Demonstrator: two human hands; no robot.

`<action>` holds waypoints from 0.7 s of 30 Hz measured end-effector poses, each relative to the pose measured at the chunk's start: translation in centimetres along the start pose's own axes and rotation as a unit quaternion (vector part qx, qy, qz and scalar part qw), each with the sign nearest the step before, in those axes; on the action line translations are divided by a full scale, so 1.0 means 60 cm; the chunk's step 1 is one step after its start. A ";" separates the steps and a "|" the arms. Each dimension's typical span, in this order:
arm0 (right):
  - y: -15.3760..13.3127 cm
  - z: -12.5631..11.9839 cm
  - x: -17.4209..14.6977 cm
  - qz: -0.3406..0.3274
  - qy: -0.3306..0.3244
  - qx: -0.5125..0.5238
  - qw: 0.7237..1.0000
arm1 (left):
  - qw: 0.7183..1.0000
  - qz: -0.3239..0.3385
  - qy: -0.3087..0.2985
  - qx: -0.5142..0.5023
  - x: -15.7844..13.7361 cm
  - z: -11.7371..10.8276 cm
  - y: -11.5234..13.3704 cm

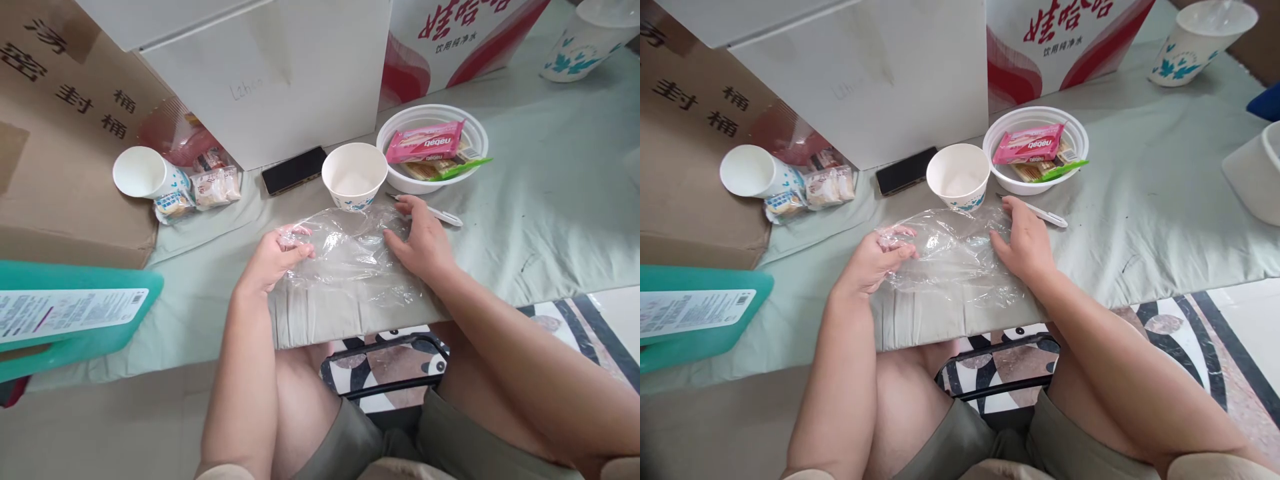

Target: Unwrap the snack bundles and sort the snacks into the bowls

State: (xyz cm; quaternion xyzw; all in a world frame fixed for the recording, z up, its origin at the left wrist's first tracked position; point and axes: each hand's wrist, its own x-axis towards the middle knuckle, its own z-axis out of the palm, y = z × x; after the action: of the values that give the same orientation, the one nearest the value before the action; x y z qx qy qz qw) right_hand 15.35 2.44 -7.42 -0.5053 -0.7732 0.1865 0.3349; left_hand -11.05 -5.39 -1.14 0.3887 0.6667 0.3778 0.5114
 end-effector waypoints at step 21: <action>-0.004 -0.036 0.008 0.133 0.051 0.321 0.936 | 0.990 0.034 0.092 0.099 0.026 -0.023 -0.029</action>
State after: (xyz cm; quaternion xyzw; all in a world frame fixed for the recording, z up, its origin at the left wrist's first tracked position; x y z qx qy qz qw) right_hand 16.60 2.63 -5.56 -0.4778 -0.5794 0.4417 0.4909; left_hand -12.93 -4.87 -3.06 0.4233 0.7316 0.3615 0.3936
